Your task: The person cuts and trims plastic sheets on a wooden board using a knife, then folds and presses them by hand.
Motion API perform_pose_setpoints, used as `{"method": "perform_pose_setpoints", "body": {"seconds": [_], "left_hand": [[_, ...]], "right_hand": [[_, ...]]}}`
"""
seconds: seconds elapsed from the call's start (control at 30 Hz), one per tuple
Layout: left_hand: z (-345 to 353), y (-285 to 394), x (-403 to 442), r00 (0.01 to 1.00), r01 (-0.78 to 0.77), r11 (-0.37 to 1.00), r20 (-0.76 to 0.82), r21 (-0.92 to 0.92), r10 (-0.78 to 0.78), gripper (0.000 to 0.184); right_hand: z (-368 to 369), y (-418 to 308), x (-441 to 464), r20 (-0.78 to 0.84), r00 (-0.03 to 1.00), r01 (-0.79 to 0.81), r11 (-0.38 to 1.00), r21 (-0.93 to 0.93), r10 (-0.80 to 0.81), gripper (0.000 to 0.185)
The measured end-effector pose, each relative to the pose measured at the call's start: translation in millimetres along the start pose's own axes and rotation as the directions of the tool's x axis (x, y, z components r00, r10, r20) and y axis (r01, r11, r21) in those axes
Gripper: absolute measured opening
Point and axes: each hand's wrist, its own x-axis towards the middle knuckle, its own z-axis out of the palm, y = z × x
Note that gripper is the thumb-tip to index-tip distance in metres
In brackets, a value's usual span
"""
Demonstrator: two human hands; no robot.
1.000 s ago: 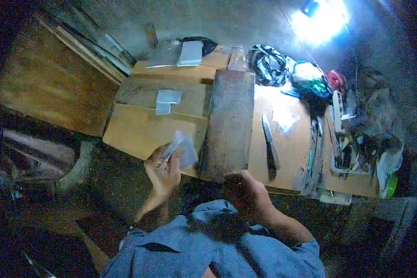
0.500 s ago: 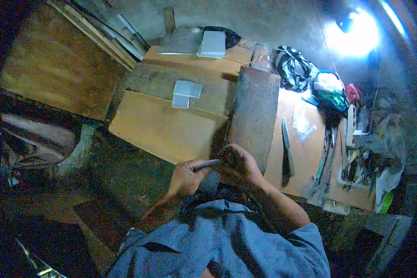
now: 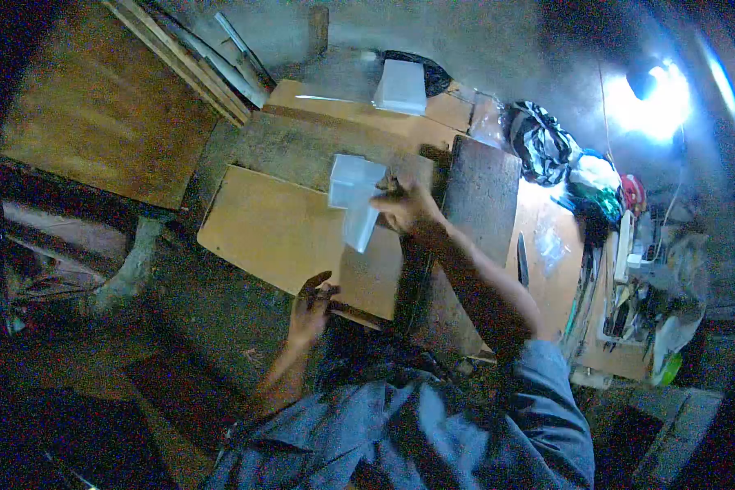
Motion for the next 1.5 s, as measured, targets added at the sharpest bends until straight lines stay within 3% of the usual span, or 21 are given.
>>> {"method": "perform_pose_setpoints", "body": {"seconds": [0.03,0.07,0.17,0.23,0.27,0.3,0.33,0.4,0.43,0.5,0.57,0.7,0.77,0.97,1.03,1.07,1.13,1.27,1.37,1.43,1.5], "left_hand": [[-8,-11,2,0.999,-0.045,0.993,-0.011,0.109,0.046,0.036],[-17,-29,6,0.996,-0.085,0.996,0.021,-0.004,0.085,0.034],[-22,-13,-4,0.993,-0.120,0.993,0.010,-0.017,0.120,0.032],[-25,-37,1,0.988,-0.153,0.986,0.005,-0.060,0.153,0.032],[-26,-50,4,0.983,-0.184,0.977,0.002,-0.102,0.186,0.031],[-26,-45,4,0.983,-0.182,0.978,0.005,-0.099,0.183,0.031],[-24,-35,2,0.989,-0.145,0.989,0.011,0.029,0.145,0.032],[-20,-24,-1,0.994,-0.105,0.982,0.019,0.155,0.103,0.032],[-17,-21,-3,0.995,-0.098,0.980,0.015,0.172,0.097,0.032],[-11,-19,-2,0.995,-0.096,0.976,0.022,0.195,0.093,0.033],[-2,-22,1,0.998,-0.042,0.990,0.058,0.135,0.034,0.035],[18,-46,5,0.971,-0.205,0.940,0.173,0.271,0.162,0.038],[36,-47,1,0.978,-0.027,0.999,0.209,0.028,0.020,0.039],[72,-72,-6,0.938,-0.091,0.991,0.343,0.097,0.052,0.040],[85,-68,-12,0.947,-0.044,0.973,0.319,0.226,-0.031,0.041],[91,-65,-16,0.942,-0.055,0.970,0.336,0.238,-0.029,0.041],[102,-58,-25,0.936,-0.156,0.947,0.349,0.281,0.050,0.042],[106,-61,-31,0.926,-0.156,0.956,0.374,0.247,0.055,0.042],[109,-54,-35,0.921,-0.180,0.945,0.384,0.274,0.064,0.041],[112,-44,-43,0.935,-0.072,0.951,0.352,0.302,-0.041,0.041],[112,-49,-42,0.936,-0.071,0.960,0.350,0.272,-0.030,0.040]], "right_hand": [[2,-7,14,-0.047,0.997,-0.063,0.998,0.014,0.063,0.029],[2,-9,28,-0.044,0.997,-0.064,0.998,0.012,0.064,0.029],[-5,9,82,0.012,0.996,0.091,0.990,-0.105,-0.090,0.029],[-5,21,107,-0.196,0.954,0.139,0.917,-0.375,-0.225,0.030],[-12,17,103,-0.220,0.954,0.049,0.828,-0.559,-0.205,0.031],[-19,30,108,-0.223,0.954,0.046,0.830,-0.556,-0.202,0.031],[-32,54,117,-0.156,0.858,0.237,0.647,-0.724,-0.489,0.031],[-44,66,111,-0.033,0.698,0.360,0.390,-0.848,-0.716,0.034],[-45,58,91,-0.247,0.853,0.320,0.835,-0.449,-0.460,0.033],[-47,45,44,-0.284,0.952,0.146,0.984,0.107,-0.110,0.033],[-54,40,-10,-0.323,0.912,0.185,0.957,-0.224,-0.252,0.035],[-80,42,-110,-0.457,0.873,0.049,0.962,-0.267,-0.171,0.036],[-108,79,-146,-0.564,0.810,-0.099,0.912,-0.399,-0.158,0.039],[-160,202,-222,-0.723,0.682,-0.293,0.864,-0.408,-0.110,0.048],[-160,200,-231,-0.502,0.568,-0.083,0.561,-0.823,-0.652,0.048],[-155,181,-246,-0.643,0.695,-0.189,0.782,-0.594,-0.321,0.050],[-161,183,-248,-0.723,0.633,-0.283,0.786,-0.550,-0.278,0.049],[-201,191,-254,-0.818,0.497,-0.455,0.716,-0.529,-0.288,0.044],[-234,202,-253,-0.817,0.540,-0.473,0.731,-0.492,-0.200,0.046],[-246,207,-249,-0.819,0.558,-0.515,0.716,-0.471,-0.138,0.046],[-250,206,-249,-0.815,0.574,-0.554,0.697,-0.455,-0.075,0.045]]}}
